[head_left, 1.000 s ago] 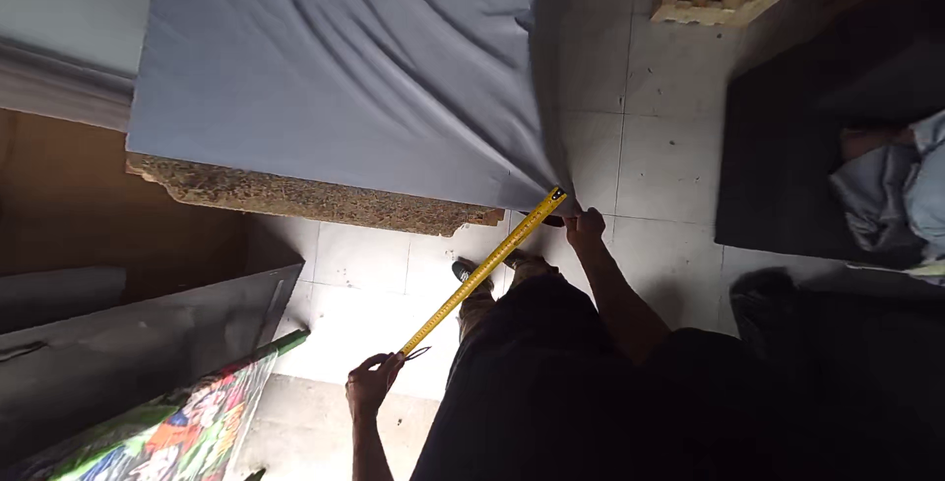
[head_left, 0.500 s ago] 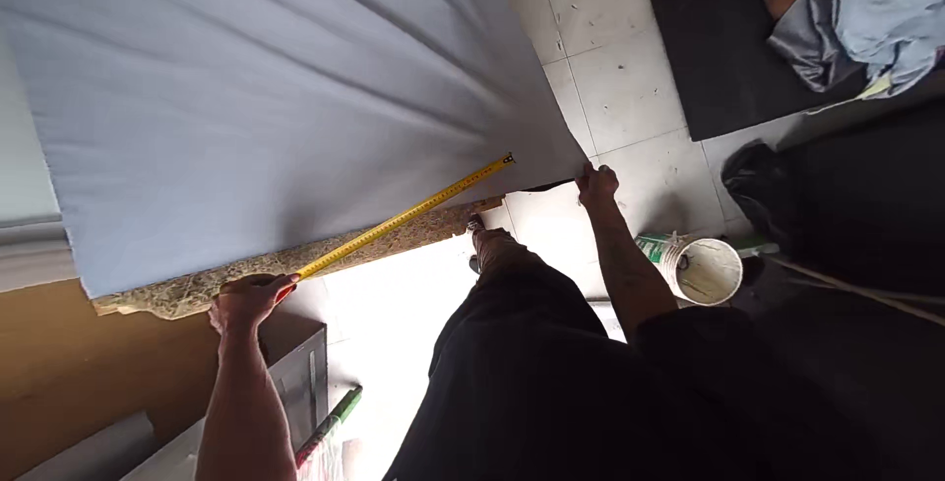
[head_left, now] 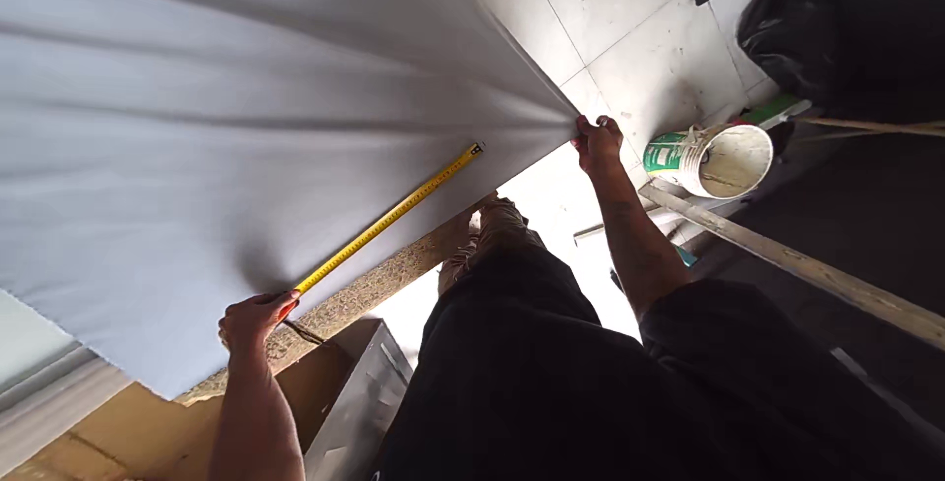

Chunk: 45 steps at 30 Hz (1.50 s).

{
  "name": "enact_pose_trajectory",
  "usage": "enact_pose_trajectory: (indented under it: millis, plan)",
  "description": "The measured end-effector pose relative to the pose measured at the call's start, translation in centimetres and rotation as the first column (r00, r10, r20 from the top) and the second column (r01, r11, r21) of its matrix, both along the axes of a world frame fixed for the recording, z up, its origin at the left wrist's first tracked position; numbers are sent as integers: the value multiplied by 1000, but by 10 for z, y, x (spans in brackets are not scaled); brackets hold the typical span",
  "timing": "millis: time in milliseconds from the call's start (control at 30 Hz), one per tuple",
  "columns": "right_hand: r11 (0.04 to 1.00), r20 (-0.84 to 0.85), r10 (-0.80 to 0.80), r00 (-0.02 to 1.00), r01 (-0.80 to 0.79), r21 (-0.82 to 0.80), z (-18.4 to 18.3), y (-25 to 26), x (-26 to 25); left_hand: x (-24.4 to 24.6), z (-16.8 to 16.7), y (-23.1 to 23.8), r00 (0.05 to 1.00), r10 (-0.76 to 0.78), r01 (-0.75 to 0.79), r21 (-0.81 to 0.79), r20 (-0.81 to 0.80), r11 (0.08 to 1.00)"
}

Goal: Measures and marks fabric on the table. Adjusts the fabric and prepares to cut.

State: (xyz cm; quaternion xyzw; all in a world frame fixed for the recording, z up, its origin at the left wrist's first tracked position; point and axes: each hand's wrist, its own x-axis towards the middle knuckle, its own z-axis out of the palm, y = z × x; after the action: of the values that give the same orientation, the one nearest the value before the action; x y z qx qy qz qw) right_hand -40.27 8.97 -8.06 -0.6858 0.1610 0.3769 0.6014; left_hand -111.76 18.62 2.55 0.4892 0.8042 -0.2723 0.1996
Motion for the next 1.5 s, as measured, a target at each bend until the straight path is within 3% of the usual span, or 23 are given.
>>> enact_pose_trajectory:
  millis: [533,667,733,833,900,967,1067,1133,1500]
  plan:
    - [998,45,-52,998,54,-34,-6,5,-8,11,-2,15,1000,24,-24,0,-1,1000]
    - [974,127,103,987,-73,-216,0,-1,-10,15,-3,18,999,31,-31,-23,-29,999]
    - [950,245,196,950,-122,-287,12,2,-12,18,2,20,996,69,-72,-54,-59,996]
    - [965,402,261,878,-245,-91,43,19,-27,16,2,19,993,114,-116,-54,-40,992]
    - [836,449,437,779,-536,117,57,37,-55,17,2,21,992,122,-123,-44,-24,991]
    - [598,454,648,612,-778,195,64,57,-98,18,4,21,992,129,-130,-39,-15,991]
    - [260,441,837,324,-945,200,67,84,-174,19,4,20,990,142,-142,-35,-6,989]
    - [121,443,875,195,-974,190,62,97,-214,18,3,20,990,144,-144,-34,0,989]
    - [-51,457,890,-6,-995,88,45,113,-282,12,1,20,987,158,-158,-20,34,987]
